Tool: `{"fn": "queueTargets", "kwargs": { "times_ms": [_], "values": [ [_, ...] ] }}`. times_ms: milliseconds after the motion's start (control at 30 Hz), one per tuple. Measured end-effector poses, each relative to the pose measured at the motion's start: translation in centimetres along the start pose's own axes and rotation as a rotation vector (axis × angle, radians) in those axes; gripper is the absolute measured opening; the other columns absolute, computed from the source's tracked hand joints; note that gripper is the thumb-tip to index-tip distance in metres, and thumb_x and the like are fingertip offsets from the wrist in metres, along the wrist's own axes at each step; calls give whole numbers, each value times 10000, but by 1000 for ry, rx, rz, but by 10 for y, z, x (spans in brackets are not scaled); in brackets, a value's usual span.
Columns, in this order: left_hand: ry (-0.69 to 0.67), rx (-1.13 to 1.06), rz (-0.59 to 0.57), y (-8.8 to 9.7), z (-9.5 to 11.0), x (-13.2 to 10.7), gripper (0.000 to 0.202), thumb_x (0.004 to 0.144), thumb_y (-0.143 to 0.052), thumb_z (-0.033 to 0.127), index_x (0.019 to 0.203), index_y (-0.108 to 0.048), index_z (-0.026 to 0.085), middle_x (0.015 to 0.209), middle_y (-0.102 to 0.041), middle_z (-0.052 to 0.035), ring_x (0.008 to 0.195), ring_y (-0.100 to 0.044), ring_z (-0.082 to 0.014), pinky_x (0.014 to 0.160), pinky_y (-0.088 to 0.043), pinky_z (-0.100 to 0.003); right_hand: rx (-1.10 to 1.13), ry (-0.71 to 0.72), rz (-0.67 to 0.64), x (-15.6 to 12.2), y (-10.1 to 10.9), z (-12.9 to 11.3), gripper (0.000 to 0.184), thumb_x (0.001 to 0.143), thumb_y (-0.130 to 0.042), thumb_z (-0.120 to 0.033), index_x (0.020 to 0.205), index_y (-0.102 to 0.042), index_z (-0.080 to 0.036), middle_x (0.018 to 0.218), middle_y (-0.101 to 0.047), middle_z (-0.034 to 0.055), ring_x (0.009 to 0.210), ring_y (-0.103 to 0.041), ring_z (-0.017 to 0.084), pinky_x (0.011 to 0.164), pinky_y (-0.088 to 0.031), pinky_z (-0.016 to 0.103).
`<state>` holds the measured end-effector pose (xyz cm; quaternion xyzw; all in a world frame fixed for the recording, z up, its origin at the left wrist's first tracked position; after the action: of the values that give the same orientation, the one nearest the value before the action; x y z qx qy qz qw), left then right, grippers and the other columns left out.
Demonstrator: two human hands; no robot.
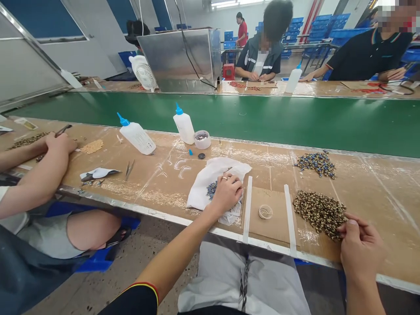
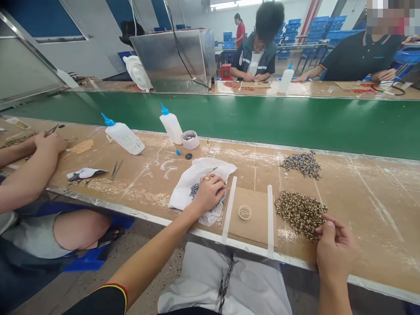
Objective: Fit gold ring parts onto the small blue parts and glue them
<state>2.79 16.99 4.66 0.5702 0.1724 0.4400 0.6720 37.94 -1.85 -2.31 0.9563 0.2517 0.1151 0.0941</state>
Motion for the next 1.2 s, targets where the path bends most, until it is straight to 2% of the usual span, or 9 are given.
{"fn": "queueTargets", "kwargs": {
  "times_ms": [200,333,467,567,667,833,933,1100,1200],
  "values": [
    [83,6,54,17,-15,-12,118,927,-570,161,873,-666,203,1048,-672,-57,1133,-511,-268,936,-373,-421,4,0,-11,-1,1,-1,453,843,-619,-467,1107,-699,-108,661,-585,-18,561,-501,132,547,-389,278],
    [135,38,93,23,-17,-17,129,945,-562,196,913,-686,213,1110,-662,-63,1137,-510,-269,954,-372,-436,-8,-11,-98,-4,-3,-5,430,864,-622,-464,1118,-696,-125,690,-590,-18,563,-499,127,542,-384,275],
    [105,53,58,13,-4,-6,143,922,-624,253,1024,-724,261,1233,-618,-61,1217,-464,-286,995,-373,-442,-41,-45,-152,-5,-4,0,439,872,-618,-477,1140,-694,-139,716,-605,-8,585,-513,133,548,-388,275],
    [81,78,-3,3,2,5,149,923,-625,280,1002,-751,289,1270,-589,-65,1257,-428,-310,997,-380,-461,-53,-45,-142,-5,-2,2,468,870,-614,-492,1162,-693,-135,719,-610,2,599,-518,146,554,-392,283],
    [35,125,-54,2,5,5,159,923,-630,285,1021,-753,307,1310,-563,-64,1300,-391,-327,1042,-350,-501,-50,-64,-144,-6,-4,1,470,874,-610,-497,1160,-691,-132,730,-613,8,602,-521,150,558,-399,289],
    [65,194,-35,22,-4,-16,197,962,-567,276,1060,-738,285,1359,-545,-88,1318,-388,-326,1066,-336,-522,-68,-73,-156,-6,-8,-6,425,885,-590,-481,1144,-690,-161,742,-609,4,597,-519,142,560,-394,292],
    [86,176,2,32,-2,-29,195,964,-563,280,1035,-745,277,1388,-528,-95,1321,-385,-328,1063,-348,-519,-56,-88,-159,-7,-8,-10,413,869,-613,-482,1120,-695,-164,722,-604,1,584,-515,141,554,-394,298],
    [45,79,-72,19,21,-37,125,919,-650,325,1006,-715,262,1385,-517,-86,1349,-360,-321,1089,-341,-506,-50,-72,-153,-12,-4,-21,378,884,-612,-435,1123,-700,-155,721,-600,3,613,-525,139,603,-424,301],
    [75,60,-133,8,27,-33,86,887,-690,271,957,-674,224,1331,-528,-98,1321,-381,-309,1083,-359,-497,-56,-48,-119,-13,-1,-24,373,894,-608,-409,1147,-703,-152,719,-595,6,619,-522,141,617,-426,306]
  ]
}}
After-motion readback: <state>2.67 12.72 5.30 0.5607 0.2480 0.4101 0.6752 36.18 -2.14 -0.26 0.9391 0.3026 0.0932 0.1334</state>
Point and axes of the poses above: each hand's wrist, its own x-axis towards the middle knuckle, its own y-axis out of the back of the hand, z = x × y, the point moved 9 cm from there along x, towards the middle knuckle
